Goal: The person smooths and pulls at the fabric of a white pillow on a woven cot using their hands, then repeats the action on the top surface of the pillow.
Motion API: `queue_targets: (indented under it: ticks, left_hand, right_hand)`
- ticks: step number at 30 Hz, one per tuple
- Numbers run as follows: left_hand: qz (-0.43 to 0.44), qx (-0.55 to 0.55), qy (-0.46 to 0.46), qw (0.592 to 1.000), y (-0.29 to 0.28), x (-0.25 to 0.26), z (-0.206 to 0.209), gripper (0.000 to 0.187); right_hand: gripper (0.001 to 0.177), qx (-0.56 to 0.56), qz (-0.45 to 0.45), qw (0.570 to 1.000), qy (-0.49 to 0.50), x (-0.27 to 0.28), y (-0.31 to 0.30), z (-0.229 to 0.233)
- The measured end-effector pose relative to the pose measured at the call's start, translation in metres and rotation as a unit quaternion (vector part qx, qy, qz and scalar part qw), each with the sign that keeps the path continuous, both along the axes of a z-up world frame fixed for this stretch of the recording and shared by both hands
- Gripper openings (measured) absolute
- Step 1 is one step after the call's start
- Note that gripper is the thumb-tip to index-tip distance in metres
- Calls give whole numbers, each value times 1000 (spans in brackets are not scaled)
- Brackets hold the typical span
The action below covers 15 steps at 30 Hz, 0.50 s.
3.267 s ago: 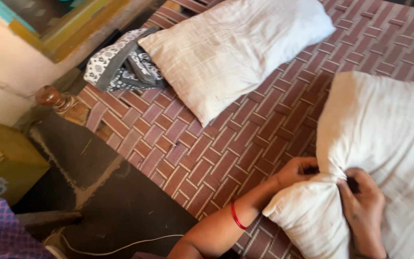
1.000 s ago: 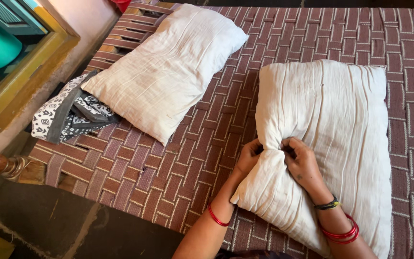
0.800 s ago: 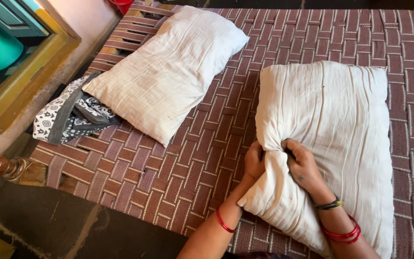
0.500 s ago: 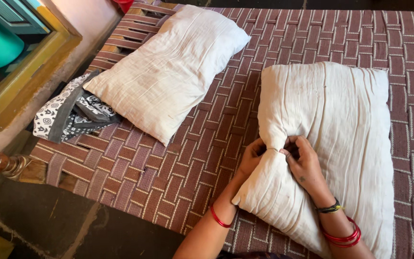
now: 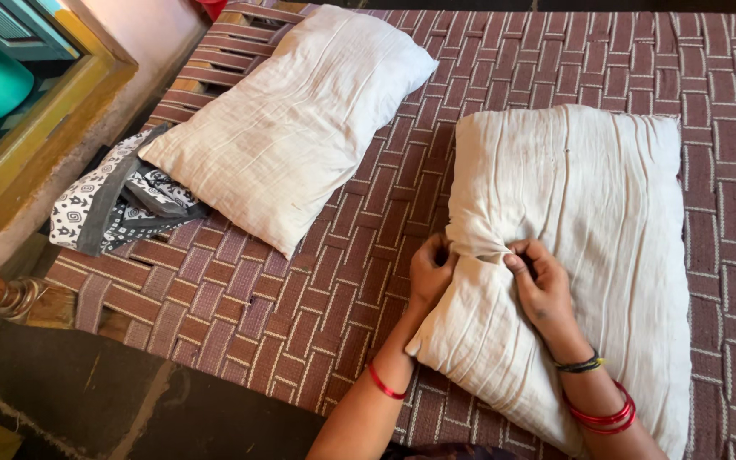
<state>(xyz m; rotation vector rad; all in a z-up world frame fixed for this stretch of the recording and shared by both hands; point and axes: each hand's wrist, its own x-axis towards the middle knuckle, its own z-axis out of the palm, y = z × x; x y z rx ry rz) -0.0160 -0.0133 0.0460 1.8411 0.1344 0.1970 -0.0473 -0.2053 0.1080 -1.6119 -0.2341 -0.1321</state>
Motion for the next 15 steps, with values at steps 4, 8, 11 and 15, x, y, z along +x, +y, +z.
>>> queue_targets:
  ticks: [4,8,11,15]
  left_hand:
    - [-126,-217,-64,966,2,-3,-22,18]
    - [-84,-320,-73,941,7,10,-51,19]
    - [-56,-312,-53,947,9,22,-72,18]
    - [-29,-222,-59,973,9,19,-81,14]
  right_hand:
    - [15,-211,-113,964,-117,-15,12,33]
    - [18,-144,42,985,-86,-13,7,48]
    - [22,-207,120,967,-93,-17,12,51]
    - [30,-282,-57,950,-120,-25,26,57]
